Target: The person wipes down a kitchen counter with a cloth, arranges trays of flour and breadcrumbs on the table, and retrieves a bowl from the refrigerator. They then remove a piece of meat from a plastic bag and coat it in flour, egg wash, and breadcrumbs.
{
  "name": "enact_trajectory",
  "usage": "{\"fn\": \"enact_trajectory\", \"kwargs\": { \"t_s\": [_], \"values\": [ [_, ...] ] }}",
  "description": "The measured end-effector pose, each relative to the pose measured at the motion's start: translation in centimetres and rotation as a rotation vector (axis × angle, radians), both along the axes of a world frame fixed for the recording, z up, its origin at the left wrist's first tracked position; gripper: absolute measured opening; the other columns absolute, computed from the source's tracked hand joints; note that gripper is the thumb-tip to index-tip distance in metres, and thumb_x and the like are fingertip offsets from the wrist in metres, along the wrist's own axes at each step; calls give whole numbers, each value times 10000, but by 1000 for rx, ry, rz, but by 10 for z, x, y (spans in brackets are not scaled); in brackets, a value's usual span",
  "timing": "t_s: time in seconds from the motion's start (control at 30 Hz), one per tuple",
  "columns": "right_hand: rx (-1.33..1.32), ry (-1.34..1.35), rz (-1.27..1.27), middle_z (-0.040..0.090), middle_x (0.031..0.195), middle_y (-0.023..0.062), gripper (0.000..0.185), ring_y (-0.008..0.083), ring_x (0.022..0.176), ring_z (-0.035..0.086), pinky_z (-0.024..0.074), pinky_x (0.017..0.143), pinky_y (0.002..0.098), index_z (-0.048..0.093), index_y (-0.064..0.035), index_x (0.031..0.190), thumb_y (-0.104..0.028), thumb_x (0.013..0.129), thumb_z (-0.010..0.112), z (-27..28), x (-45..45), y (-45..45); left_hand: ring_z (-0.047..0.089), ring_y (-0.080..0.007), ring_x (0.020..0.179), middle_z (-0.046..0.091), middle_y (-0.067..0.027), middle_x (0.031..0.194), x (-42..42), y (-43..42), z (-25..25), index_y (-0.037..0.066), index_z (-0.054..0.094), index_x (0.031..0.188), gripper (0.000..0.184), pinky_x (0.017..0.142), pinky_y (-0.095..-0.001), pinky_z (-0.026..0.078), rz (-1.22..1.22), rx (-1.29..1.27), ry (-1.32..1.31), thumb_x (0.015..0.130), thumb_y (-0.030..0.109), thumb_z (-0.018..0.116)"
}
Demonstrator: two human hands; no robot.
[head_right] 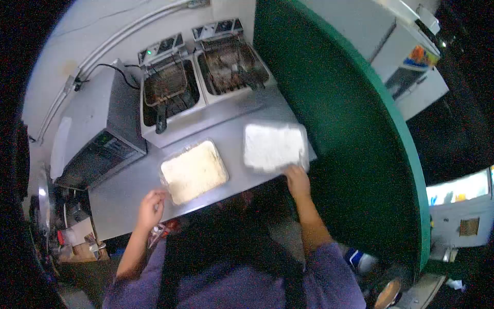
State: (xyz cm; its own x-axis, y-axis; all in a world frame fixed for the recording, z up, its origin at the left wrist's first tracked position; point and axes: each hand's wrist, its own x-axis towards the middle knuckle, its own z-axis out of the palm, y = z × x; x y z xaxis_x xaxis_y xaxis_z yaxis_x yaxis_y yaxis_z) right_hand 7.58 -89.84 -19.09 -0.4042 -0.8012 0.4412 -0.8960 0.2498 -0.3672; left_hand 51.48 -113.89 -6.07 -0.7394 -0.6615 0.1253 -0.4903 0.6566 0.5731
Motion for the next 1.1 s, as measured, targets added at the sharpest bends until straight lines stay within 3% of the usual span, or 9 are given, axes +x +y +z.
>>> {"fn": "enact_trajectory", "kwargs": {
  "t_s": [0.1,0.33,0.5,0.67,0.77,0.8,0.9,1.03,1.1],
  "values": [
    [-101,-19,23,643,863,161,91,353,827,601,488,745,414,664,-27,841,-31,754,636,3,-15,11,615,-314,924,626,-147,1019,10,0,-6,17,642,894,143,787,-380,492,222,87,-56,775,-18,568],
    [-47,-5,25,644,851,129,113,336,818,598,492,746,401,675,-24,828,-1,718,680,6,-28,5,604,-349,902,623,-185,985,23,-23,-71,19,655,952,187,797,-411,486,535,62,-131,806,130,618],
    [27,-49,-7,634,879,100,145,317,881,588,495,791,403,684,-73,893,-21,767,634,13,-37,-3,599,-373,904,624,-228,980,22,-30,-106,11,665,995,256,795,-430,478,541,149,-362,837,201,599],
    [66,-29,-140,613,991,111,228,332,912,586,493,812,408,665,-84,973,2,763,639,0,-45,-6,587,-375,860,612,-216,899,28,-51,-130,4,658,932,213,770,-432,473,563,180,-151,830,181,601],
    [59,5,-301,559,1137,127,365,350,957,580,491,843,416,622,-100,1089,9,743,660,28,-7,-7,580,-353,835,597,-201,874,28,-59,-121,10,652,896,186,760,-419,471,521,31,-31,828,177,605],
    [73,8,-339,482,1250,151,468,353,1015,563,487,861,405,568,-114,1194,10,753,664,22,4,0,577,-344,828,592,-194,868,25,-57,-112,12,650,884,178,757,-413,470,502,-37,-13,827,175,607],
    [-25,-336,-537,452,1281,173,465,348,1049,545,482,857,392,559,-116,1224,-1,782,649,33,69,18,578,-317,836,591,-188,887,19,-60,-96,13,648,881,175,755,-394,468,409,117,-44,824,176,617],
    [-47,-399,-637,407,1311,198,481,382,1124,508,469,906,386,534,-105,1246,-25,784,642,-31,174,80,576,-296,799,601,-177,878,28,-78,-129,-14,649,836,193,742,-379,463,302,88,-4,815,177,633],
    [115,-468,-715,379,1333,227,502,425,1181,470,448,954,435,532,-95,1240,-21,757,650,-54,245,115,574,-289,786,608,-179,847,32,-87,-139,-29,645,786,194,729,-371,457,274,250,79,805,164,633]
  ]
}}
